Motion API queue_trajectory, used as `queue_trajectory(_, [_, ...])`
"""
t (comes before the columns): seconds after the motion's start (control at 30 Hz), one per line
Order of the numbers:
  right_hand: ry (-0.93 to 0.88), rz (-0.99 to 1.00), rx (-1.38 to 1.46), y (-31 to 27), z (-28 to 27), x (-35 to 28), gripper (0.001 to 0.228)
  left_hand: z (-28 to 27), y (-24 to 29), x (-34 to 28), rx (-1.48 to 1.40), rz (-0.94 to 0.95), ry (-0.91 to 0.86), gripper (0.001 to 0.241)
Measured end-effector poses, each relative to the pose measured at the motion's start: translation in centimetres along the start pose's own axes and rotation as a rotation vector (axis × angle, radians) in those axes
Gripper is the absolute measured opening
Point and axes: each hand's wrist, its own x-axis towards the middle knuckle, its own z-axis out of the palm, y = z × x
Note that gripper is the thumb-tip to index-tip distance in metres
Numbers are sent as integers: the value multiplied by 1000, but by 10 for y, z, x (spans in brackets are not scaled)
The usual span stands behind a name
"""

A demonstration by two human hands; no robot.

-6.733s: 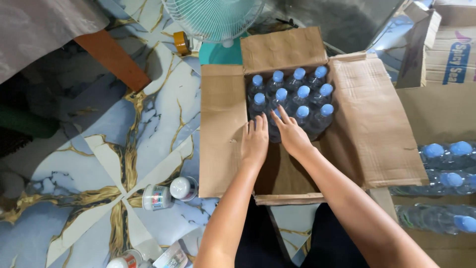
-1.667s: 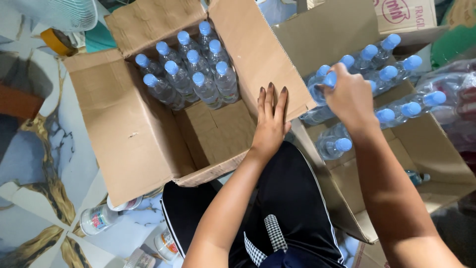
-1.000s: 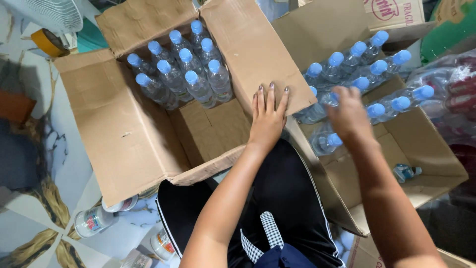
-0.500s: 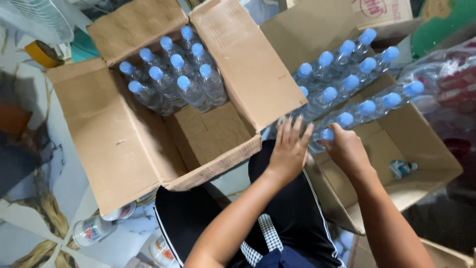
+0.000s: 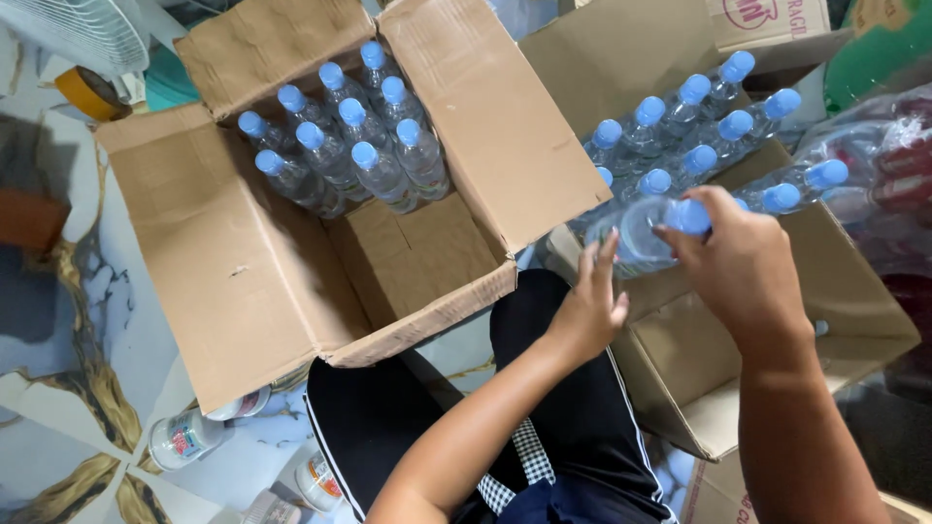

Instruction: The person places water bottles into cardboard boxes and rearranges them to fit inside.

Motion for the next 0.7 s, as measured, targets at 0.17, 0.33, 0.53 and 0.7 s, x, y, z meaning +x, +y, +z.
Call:
queue_trajectory(0.17, [-4, -69, 16, 17, 30, 18, 43, 23, -46, 25, -35, 178, 183, 91])
queue_trajectory(0.33, [-50, -92, -5, 56, 87, 27, 44, 44, -94, 42, -107, 21, 115, 90])
queue_trajectory(0.53, [-52, -77, -13, 86, 134, 31, 46, 44, -92, 55, -76, 62, 108, 89])
queue_trajectory(0.7, [-109, -53, -95, 78, 126, 24, 51, 35, -87, 53, -54, 41, 90, 90])
